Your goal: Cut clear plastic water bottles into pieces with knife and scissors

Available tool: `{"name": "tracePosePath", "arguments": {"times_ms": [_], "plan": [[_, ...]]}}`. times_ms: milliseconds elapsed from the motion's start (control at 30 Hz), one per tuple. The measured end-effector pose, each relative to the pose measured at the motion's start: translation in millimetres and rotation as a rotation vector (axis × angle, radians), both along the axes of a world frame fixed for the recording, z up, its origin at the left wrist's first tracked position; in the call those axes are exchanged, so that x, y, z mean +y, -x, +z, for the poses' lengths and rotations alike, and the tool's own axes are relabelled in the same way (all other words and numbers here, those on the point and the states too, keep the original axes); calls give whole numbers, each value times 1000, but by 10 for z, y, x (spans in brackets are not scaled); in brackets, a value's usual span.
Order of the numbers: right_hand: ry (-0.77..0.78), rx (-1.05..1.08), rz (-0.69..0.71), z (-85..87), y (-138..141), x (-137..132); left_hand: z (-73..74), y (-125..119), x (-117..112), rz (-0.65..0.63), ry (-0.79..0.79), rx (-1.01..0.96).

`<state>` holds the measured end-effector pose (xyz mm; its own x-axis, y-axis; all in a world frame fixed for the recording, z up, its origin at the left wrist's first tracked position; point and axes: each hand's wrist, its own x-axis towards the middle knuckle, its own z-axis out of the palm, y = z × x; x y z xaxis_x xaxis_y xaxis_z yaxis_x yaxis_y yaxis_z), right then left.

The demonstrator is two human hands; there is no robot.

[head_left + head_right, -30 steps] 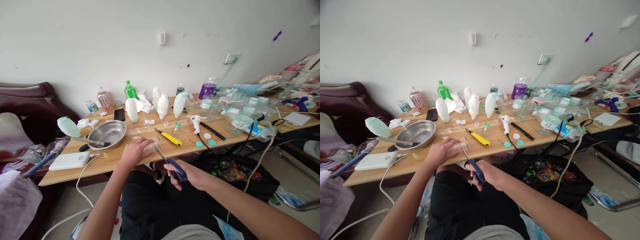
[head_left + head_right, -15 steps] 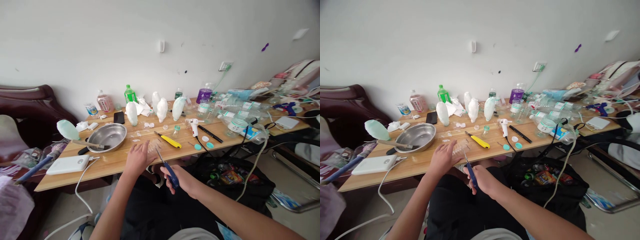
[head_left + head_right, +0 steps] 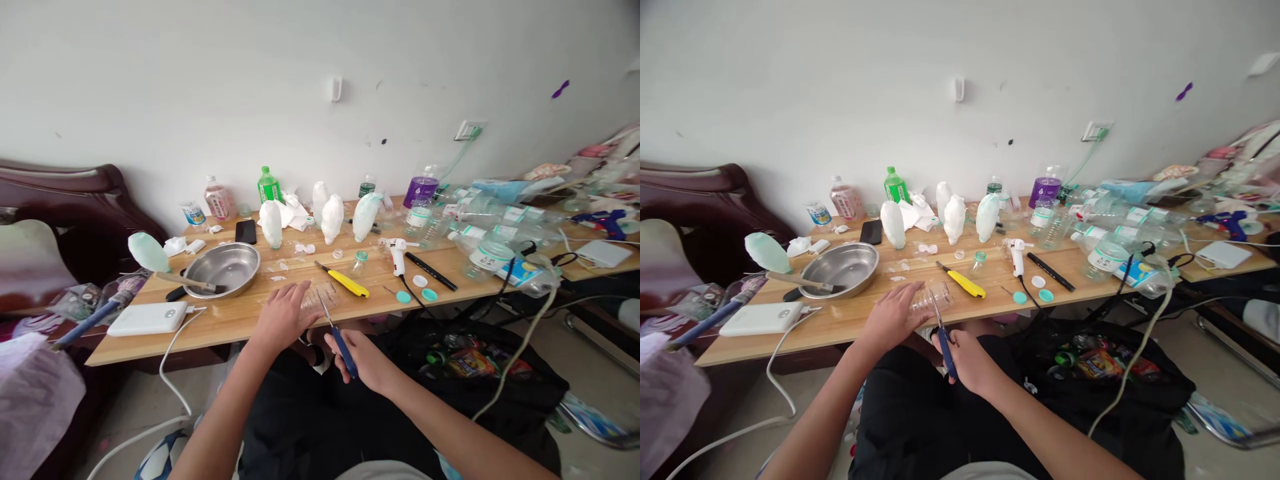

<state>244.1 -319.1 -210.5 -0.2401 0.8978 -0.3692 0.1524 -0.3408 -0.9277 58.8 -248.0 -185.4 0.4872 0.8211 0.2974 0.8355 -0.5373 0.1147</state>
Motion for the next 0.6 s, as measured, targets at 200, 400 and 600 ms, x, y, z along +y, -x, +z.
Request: {"name": "tracePosePath", "arguments": {"times_ms": [200, 400, 600], "plan": [[-9, -36, -6, -21, -40, -2, 52, -99, 30, 149, 146, 46], [-1, -76, 29, -42, -116, -33, 6, -99, 12, 107, 118, 76], [10, -109, -9, -118, -127, -84, -1, -96, -38, 65, 42, 66]]}}
